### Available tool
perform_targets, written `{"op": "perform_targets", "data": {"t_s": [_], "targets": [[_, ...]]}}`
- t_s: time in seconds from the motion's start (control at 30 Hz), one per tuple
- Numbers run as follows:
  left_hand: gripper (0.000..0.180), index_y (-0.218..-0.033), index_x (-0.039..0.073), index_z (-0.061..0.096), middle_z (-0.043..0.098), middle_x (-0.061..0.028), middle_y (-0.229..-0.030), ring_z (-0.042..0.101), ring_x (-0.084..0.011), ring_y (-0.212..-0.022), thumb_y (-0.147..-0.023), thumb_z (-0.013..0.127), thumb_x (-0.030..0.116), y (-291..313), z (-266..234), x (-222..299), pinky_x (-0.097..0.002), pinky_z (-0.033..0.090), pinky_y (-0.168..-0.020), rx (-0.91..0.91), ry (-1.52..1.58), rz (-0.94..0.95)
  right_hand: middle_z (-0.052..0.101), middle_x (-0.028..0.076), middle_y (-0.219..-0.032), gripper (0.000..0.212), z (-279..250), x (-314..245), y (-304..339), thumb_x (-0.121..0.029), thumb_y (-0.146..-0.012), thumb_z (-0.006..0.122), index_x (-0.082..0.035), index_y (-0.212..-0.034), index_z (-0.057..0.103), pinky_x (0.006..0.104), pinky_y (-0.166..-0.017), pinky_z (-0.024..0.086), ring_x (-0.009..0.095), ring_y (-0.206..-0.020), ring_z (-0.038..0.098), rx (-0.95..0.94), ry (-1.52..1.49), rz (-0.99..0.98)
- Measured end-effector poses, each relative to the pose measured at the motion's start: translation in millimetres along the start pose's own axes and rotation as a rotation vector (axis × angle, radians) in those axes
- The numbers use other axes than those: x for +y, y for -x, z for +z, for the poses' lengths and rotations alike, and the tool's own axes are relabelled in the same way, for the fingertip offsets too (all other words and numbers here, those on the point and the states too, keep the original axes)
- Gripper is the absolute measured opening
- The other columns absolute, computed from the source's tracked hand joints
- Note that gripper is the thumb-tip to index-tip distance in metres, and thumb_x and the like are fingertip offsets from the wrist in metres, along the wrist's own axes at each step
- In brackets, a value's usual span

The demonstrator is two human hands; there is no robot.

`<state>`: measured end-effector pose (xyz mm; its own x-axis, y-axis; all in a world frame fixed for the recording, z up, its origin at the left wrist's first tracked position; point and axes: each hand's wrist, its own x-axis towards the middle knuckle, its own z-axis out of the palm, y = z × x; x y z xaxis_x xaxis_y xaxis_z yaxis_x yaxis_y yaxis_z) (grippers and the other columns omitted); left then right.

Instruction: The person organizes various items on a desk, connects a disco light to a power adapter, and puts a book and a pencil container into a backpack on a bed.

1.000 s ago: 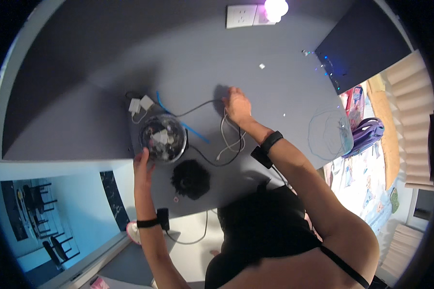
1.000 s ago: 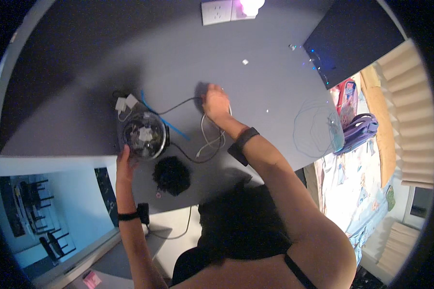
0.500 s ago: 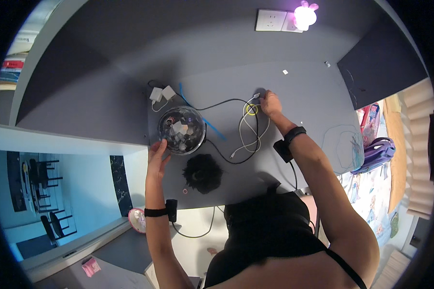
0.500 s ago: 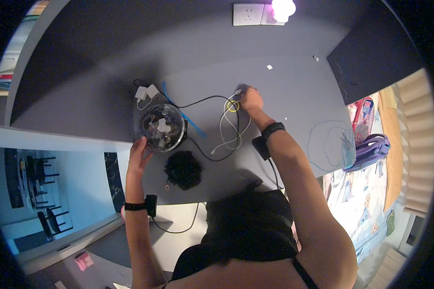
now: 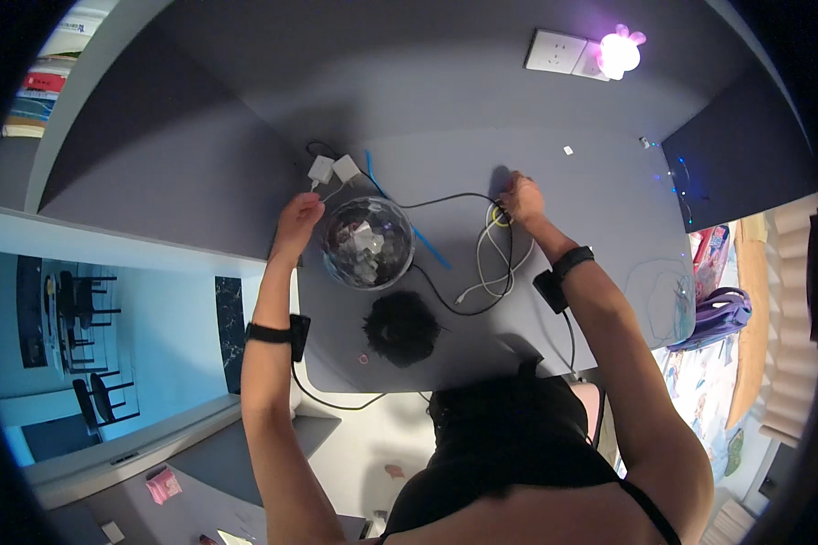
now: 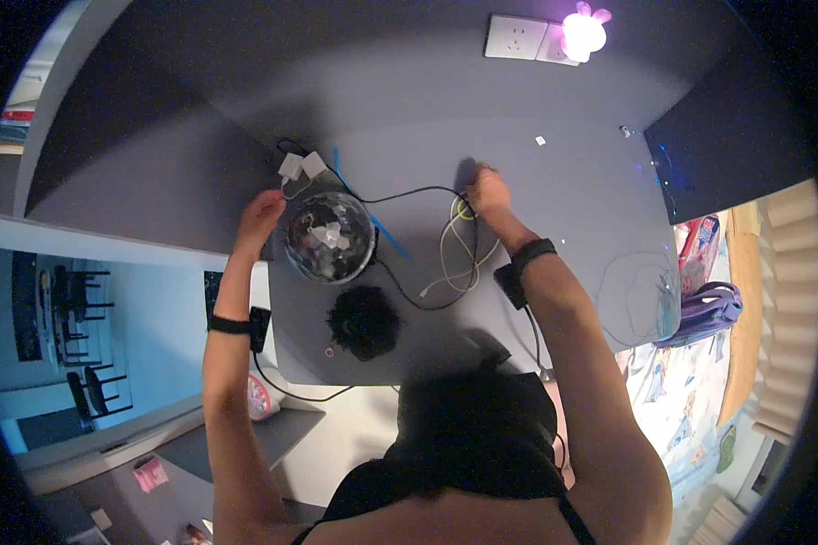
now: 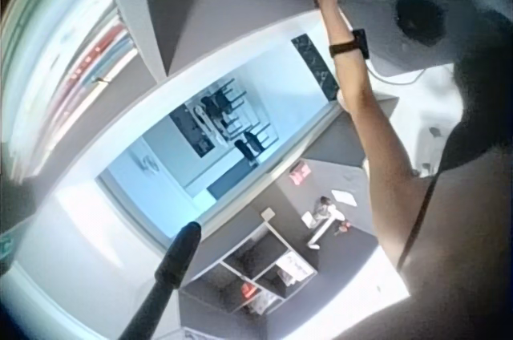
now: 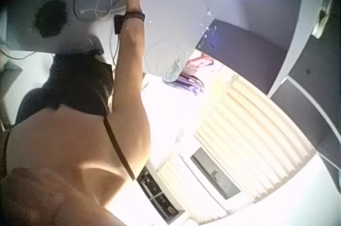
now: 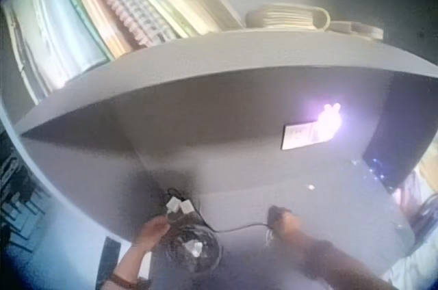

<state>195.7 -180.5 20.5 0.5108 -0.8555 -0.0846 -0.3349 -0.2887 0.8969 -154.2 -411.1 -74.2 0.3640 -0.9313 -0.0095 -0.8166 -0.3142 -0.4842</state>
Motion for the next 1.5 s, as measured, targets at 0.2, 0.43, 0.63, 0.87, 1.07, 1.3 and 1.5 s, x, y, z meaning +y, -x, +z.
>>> {"op": "perform_targets", "data": {"t_s": [0.2,0.43,0.63,0.87,1.07,1.3,1.5], "targets": [[0.039,-0.114,0.002,0.051,0.059,-0.0143,-0.106,0.057,-0.0264,-0.098,-0.081,0.062,0.019,-82.7,11.1,-17.7,-0.0348,0.044,-0.084,-0.156,-0.345,0.006,0.058,0.013,-0.079,0.02,-9.1,20.2,2.4,-0.009,-0.072,0.064,-0.005,-0.089,0.054,0.0355,-0.065,0.048,0.027,-0.073,0.06,0.201,-0.222,-0.053],[0.061,-0.122,0.002,0.046,0.056,-0.0192,-0.114,0.055,-0.0317,-0.104,-0.07,0.073,0.021,-122.4,18.1,-56.0,-0.037,0.044,-0.088,0.028,-0.616,-0.084,0.061,0.012,-0.084,0.017,-118.7,-23.3,37.1,-0.001,-0.086,0.052,0.001,-0.103,0.055,0.0252,-0.064,0.049,0.014,-0.069,0.061,0.143,-1.173,0.115],[0.071,-0.121,0.002,0.043,0.05,-0.0207,-0.12,0.052,-0.0353,-0.107,-0.063,0.076,0.025,-124.7,18.9,-58.1,-0.0396,0.042,-0.092,0.021,-0.796,-0.032,0.057,0.006,-0.085,0.02,-209.6,-44.9,78.0,-0.01,-0.088,0.054,0.003,-0.104,0.056,0.0244,-0.071,0.044,0.011,-0.071,0.052,0.352,-1.461,-0.077],[0.067,-0.115,0.001,0.045,0.059,-0.0172,-0.104,0.058,-0.0327,-0.096,-0.059,0.076,0.023,-130.9,27.4,-59.4,-0.0408,0.048,-0.082,0.09,-0.837,-0.186,0.052,0.003,-0.083,0.025,-269.5,-52.3,104.4,-0.013,-0.092,0.048,0.002,-0.111,0.055,0.0209,-0.072,0.037,0.008,-0.077,0.047,0.461,-1.218,-0.314],[0.04,-0.105,0.003,0.05,0.059,-0.0087,-0.092,0.062,-0.024,-0.089,-0.074,0.069,0.018,-96.5,-2.7,-22.2,-0.034,0.052,-0.078,-0.119,0.518,-0.375,0.056,0.004,-0.067,0.022,-245.6,-49.3,124.8,-0.015,-0.091,0.052,0.003,-0.099,0.059,0.0174,-0.048,0.036,0.008,-0.052,0.047,0.397,-0.984,-0.125],[0.03,-0.109,-0.001,0.049,0.057,-0.0178,-0.107,0.056,-0.0314,-0.103,-0.086,0.058,0.015,-40.7,-32.9,42.4,-0.0379,0.05,-0.089,-0.042,1.077,-0.099,0.055,-0.002,-0.069,0.016,-221.6,-65.3,125.7,-0.016,-0.088,0.056,-0.001,-0.092,0.063,0.0176,-0.054,0.034,0.004,-0.062,0.047,0.151,-0.86,-0.128],[0.03,-0.109,-0.002,0.049,0.057,-0.0186,-0.106,0.058,-0.0312,-0.1,-0.086,0.058,0.014,2.0,-5.1,102.4,-0.0365,0.051,-0.086,-0.204,1.157,-0.083,0.056,-0.002,-0.077,0.013,-211.4,-74.4,125.9,-0.012,-0.086,0.058,-0.001,-0.092,0.062,0.0183,-0.06,0.037,0.004,-0.068,0.047,0.036,-0.872,-0.198]]}}
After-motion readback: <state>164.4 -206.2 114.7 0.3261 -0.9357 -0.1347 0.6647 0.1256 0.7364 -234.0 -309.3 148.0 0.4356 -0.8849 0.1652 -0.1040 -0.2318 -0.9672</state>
